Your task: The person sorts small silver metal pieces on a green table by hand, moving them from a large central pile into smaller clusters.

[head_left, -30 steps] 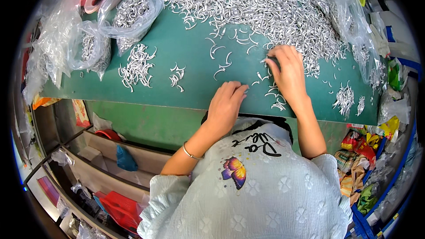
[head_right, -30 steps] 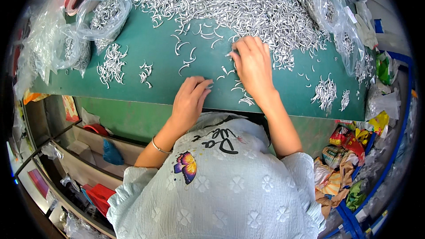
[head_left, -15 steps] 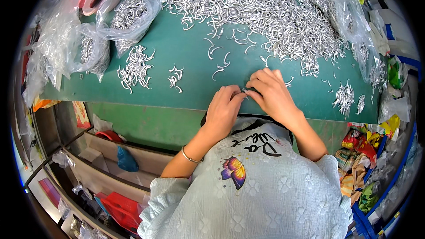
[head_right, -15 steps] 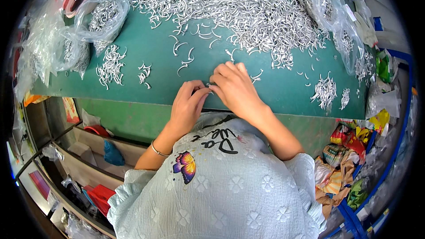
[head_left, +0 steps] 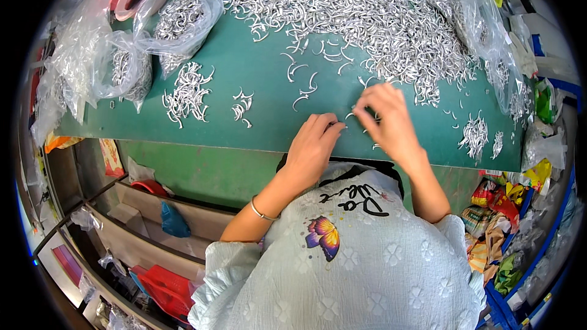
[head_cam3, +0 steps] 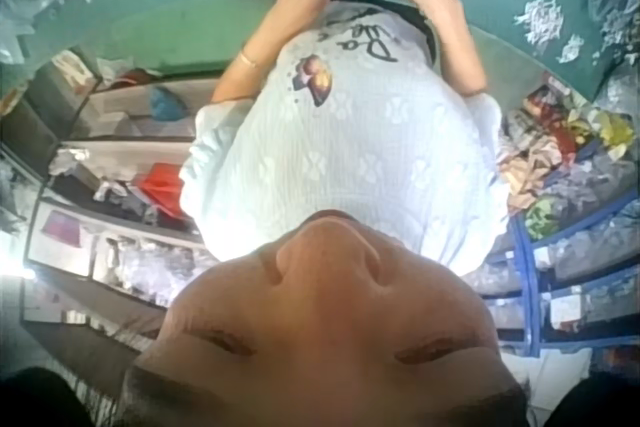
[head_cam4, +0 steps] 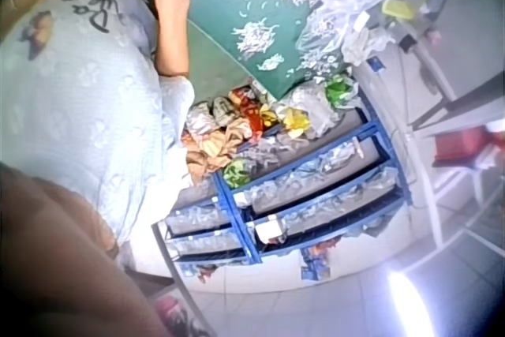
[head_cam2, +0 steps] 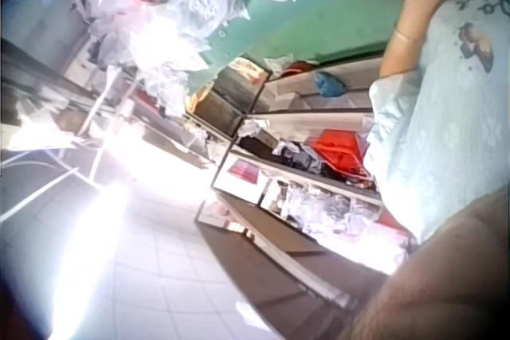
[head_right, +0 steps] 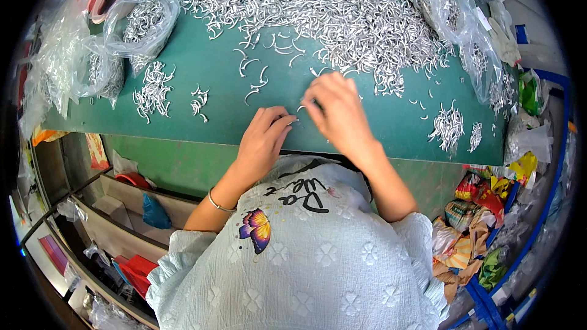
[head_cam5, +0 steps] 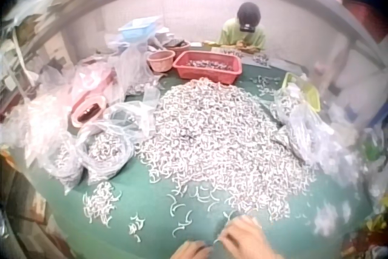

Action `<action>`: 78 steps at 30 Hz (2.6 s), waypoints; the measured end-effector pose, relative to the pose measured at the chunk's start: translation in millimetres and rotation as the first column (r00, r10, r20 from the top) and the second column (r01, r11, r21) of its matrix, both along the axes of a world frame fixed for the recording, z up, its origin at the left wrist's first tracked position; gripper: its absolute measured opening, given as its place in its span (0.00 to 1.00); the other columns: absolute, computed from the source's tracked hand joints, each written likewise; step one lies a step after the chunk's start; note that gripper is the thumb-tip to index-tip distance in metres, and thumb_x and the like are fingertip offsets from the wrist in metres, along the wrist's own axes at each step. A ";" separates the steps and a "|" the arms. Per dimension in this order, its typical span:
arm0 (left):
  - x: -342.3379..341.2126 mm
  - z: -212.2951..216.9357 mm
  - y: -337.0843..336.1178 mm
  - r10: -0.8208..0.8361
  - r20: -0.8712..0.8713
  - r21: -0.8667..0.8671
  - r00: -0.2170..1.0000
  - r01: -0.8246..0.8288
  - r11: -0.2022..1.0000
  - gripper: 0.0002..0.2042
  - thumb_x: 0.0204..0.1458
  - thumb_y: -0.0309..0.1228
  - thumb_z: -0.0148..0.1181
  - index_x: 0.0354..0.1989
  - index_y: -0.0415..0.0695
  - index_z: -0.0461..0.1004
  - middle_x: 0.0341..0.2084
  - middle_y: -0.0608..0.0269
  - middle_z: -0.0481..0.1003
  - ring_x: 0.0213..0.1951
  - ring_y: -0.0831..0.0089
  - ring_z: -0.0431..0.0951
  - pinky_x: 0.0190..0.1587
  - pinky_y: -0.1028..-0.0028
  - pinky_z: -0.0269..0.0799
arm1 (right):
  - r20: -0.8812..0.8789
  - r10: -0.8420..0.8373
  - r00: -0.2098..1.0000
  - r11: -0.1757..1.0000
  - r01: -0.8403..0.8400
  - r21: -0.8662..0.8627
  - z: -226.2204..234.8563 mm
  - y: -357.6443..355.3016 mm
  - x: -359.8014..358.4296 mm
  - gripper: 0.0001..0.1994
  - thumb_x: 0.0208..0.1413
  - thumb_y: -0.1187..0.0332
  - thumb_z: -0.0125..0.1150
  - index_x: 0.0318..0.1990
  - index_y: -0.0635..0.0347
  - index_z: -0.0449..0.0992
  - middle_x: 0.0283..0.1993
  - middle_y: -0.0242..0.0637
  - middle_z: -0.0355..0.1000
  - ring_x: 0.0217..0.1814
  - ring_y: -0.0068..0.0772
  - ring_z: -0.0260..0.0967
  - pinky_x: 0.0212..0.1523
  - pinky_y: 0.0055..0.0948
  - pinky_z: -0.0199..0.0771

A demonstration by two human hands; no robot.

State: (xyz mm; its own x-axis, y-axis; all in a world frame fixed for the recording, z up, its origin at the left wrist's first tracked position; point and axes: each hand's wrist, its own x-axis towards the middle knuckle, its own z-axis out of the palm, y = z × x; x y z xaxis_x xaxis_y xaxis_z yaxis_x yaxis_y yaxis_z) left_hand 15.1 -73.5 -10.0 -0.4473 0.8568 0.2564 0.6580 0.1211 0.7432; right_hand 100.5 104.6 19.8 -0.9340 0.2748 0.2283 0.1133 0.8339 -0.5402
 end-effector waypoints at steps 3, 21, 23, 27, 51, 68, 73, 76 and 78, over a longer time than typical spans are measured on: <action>0.3 -1.5 -2.3 0.006 0.004 0.029 1.000 -0.006 1.000 0.13 0.44 0.17 0.62 0.41 0.37 0.75 0.40 0.56 0.71 0.39 0.57 0.72 0.41 0.64 0.70 | 0.117 0.060 0.991 0.998 -0.063 0.020 -1.1 -16.5 -3.0 0.08 0.46 0.74 0.66 0.33 0.59 0.73 0.37 0.35 0.67 0.41 0.40 0.63 0.41 0.36 0.58; 2.9 3.5 -4.6 0.061 0.076 0.016 0.995 -0.063 0.998 0.24 0.42 0.18 0.66 0.52 0.39 0.72 0.48 0.53 0.70 0.43 0.56 0.71 0.47 0.64 0.70 | 0.115 -0.060 0.992 0.988 0.042 0.152 -2.2 -15.9 0.9 0.06 0.48 0.72 0.66 0.30 0.60 0.75 0.32 0.37 0.68 0.39 0.41 0.63 0.41 0.37 0.60; 3.1 6.2 -10.5 0.133 0.082 0.019 0.988 -0.135 0.991 0.25 0.41 0.18 0.67 0.52 0.38 0.72 0.48 0.52 0.70 0.44 0.55 0.71 0.47 0.64 0.70 | 0.128 -0.012 0.992 0.999 0.007 0.042 -1.7 -21.8 1.8 0.06 0.48 0.72 0.66 0.29 0.61 0.73 0.32 0.36 0.68 0.39 0.41 0.64 0.41 0.37 0.60; 10.4 15.4 -29.1 0.212 0.286 -0.063 0.934 -0.203 0.977 0.21 0.45 0.17 0.65 0.50 0.38 0.72 0.44 0.53 0.71 0.40 0.62 0.74 0.40 0.68 0.73 | 0.157 0.078 0.985 0.985 -0.052 -0.165 6.1 -23.1 1.5 0.12 0.48 0.70 0.67 0.39 0.62 0.72 0.36 0.39 0.67 0.43 0.44 0.65 0.44 0.39 0.64; 36.1 -68.1 -54.9 0.253 0.901 -0.293 -0.352 -0.064 0.954 0.11 0.62 0.31 0.47 0.41 0.35 0.72 0.33 0.58 0.75 0.36 0.70 0.76 0.40 0.72 0.74 | -0.105 0.326 0.940 0.861 -0.341 -0.378 0.4 -48.3 41.7 0.06 0.53 0.72 0.59 0.38 0.62 0.74 0.37 0.38 0.68 0.40 0.43 0.67 0.43 0.36 0.69; 120.5 58.9 148.2 -0.218 0.346 0.310 0.912 0.108 0.945 0.12 0.61 0.22 0.43 0.49 0.36 0.71 0.49 0.57 0.70 0.49 0.70 0.70 0.55 0.72 0.64 | -0.028 -0.670 0.742 -0.589 -0.553 -0.589 -8.8 10.1 86.5 0.16 0.68 0.61 0.42 0.50 0.64 0.71 0.53 0.42 0.70 0.56 0.36 0.67 0.59 0.36 0.68; 124.6 63.9 156.4 -0.355 0.258 0.528 0.898 0.177 0.831 0.14 0.57 0.15 0.45 0.51 0.33 0.68 0.50 0.50 0.67 0.52 0.62 0.70 0.58 0.66 0.65 | -0.061 -0.654 0.754 -0.672 -0.616 -0.411 -31.5 55.1 127.1 0.10 0.64 0.67 0.49 0.46 0.64 0.72 0.47 0.40 0.73 0.50 0.34 0.71 0.52 0.33 0.74; 93.9 67.2 133.6 -0.369 0.118 0.554 0.922 0.247 0.795 0.12 0.56 0.14 0.45 0.48 0.32 0.69 0.48 0.48 0.68 0.51 0.61 0.71 0.57 0.64 0.66 | -0.035 -0.753 0.658 -0.529 -0.636 -0.562 -10.8 106.3 178.7 0.07 0.60 0.73 0.54 0.43 0.65 0.73 0.41 0.39 0.74 0.40 0.33 0.73 0.44 0.34 0.78; 78.2 65.2 110.2 -0.139 0.193 0.390 0.971 0.054 0.919 0.12 0.51 0.12 0.50 0.42 0.33 0.73 0.42 0.48 0.73 0.44 0.58 0.75 0.49 0.67 0.71 | -0.035 -0.903 0.428 -0.100 -0.289 -0.952 12.6 137.2 202.6 0.07 0.62 0.70 0.55 0.42 0.65 0.74 0.40 0.39 0.74 0.37 0.29 0.72 0.38 0.23 0.76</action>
State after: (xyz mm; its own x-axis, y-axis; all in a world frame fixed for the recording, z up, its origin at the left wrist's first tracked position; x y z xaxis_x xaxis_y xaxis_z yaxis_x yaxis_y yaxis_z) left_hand 93.2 36.7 55.2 -0.4481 0.7552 0.4784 0.4734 -0.2535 0.8436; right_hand 303.1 241.8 32.4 -0.2838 0.9112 -0.2986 -0.6551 -0.4116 -0.6336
